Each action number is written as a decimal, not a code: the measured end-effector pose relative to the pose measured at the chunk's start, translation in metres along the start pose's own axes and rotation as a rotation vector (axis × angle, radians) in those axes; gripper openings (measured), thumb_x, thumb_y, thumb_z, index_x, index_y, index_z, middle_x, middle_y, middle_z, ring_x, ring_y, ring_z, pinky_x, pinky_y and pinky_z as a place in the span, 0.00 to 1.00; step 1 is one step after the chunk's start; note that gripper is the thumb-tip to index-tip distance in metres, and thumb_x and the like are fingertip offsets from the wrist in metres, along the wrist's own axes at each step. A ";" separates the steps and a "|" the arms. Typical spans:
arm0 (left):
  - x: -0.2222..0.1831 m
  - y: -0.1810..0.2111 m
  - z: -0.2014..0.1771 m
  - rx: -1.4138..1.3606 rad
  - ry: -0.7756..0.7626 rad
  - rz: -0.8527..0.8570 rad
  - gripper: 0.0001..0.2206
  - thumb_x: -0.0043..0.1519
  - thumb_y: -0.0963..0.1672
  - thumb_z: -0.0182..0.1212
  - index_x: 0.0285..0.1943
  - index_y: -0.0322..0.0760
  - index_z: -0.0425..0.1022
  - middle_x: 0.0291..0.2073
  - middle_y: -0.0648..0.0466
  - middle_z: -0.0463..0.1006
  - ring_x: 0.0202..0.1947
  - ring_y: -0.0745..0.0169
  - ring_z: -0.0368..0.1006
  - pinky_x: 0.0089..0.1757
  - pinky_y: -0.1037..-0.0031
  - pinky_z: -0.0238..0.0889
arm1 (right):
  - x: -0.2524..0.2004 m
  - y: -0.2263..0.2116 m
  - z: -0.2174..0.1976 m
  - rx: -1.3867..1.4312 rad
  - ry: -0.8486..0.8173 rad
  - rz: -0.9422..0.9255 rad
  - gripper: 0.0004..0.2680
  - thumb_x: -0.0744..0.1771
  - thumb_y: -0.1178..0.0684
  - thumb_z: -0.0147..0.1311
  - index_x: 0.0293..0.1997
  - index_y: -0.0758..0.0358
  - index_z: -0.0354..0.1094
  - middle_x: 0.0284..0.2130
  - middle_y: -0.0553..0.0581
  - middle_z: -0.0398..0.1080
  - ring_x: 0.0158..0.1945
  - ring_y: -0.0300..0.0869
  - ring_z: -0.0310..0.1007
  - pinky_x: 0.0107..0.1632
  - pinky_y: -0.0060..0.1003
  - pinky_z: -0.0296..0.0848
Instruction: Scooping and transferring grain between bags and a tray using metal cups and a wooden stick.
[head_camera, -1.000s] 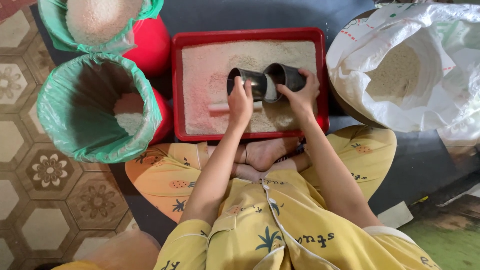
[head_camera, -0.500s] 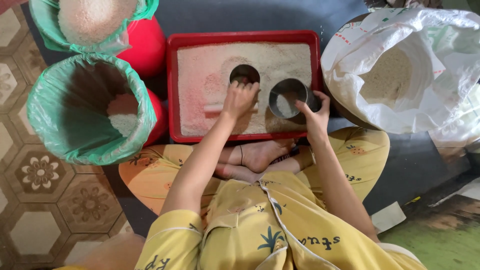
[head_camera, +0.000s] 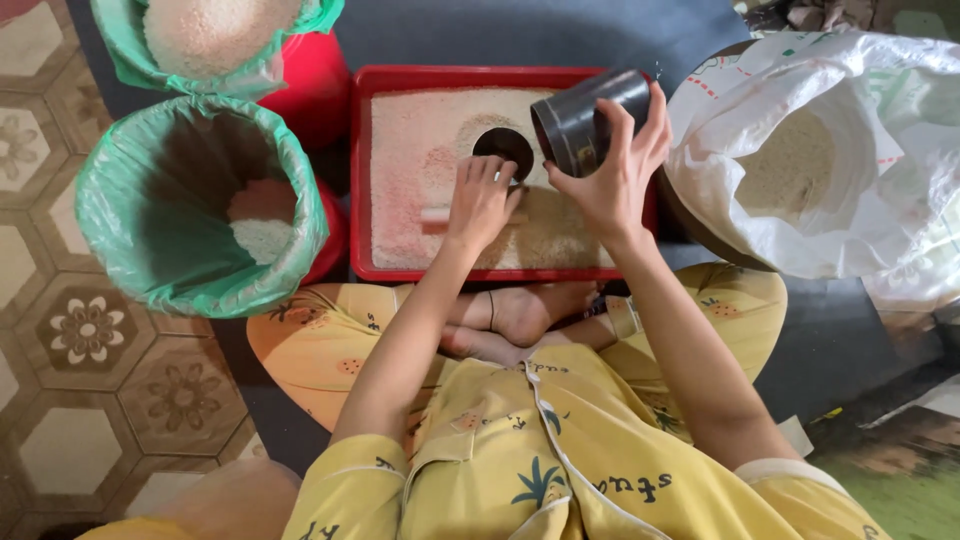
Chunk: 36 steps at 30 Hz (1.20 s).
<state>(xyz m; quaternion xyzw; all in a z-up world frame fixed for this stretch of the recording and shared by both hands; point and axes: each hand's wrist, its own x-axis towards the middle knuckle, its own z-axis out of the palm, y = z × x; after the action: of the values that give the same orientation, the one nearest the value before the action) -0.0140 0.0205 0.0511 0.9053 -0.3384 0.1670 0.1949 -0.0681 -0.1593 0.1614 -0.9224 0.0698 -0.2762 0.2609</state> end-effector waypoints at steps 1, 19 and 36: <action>-0.004 -0.001 -0.004 -0.034 0.069 -0.030 0.16 0.59 0.46 0.66 0.52 0.34 0.71 0.46 0.47 0.73 0.50 0.49 0.68 0.56 0.59 0.56 | 0.004 -0.004 -0.002 -0.042 -0.023 -0.055 0.33 0.56 0.52 0.79 0.65 0.54 0.60 0.72 0.69 0.35 0.72 0.70 0.42 0.71 0.69 0.51; -0.069 -0.024 -0.011 -0.104 -0.083 -0.129 0.16 0.58 0.45 0.68 0.54 0.40 0.76 0.46 0.52 0.73 0.49 0.54 0.66 0.56 0.62 0.55 | 0.013 -0.005 -0.001 -0.152 -0.012 -0.248 0.31 0.58 0.51 0.80 0.66 0.55 0.64 0.74 0.69 0.32 0.75 0.69 0.39 0.74 0.70 0.48; 0.041 -0.046 0.022 0.129 0.274 -0.130 0.16 0.58 0.51 0.72 0.54 0.55 0.76 0.40 0.59 0.73 0.45 0.60 0.69 0.48 0.64 0.62 | -0.116 0.145 0.087 0.790 0.293 1.105 0.25 0.68 0.35 0.62 0.66 0.56 0.53 0.64 0.65 0.53 0.68 0.54 0.56 0.72 0.51 0.48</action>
<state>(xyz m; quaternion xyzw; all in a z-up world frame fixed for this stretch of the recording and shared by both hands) 0.0505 0.0197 0.0387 0.9046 -0.2378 0.2976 0.1910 -0.1150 -0.2132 -0.0310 -0.5408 0.4577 -0.2292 0.6674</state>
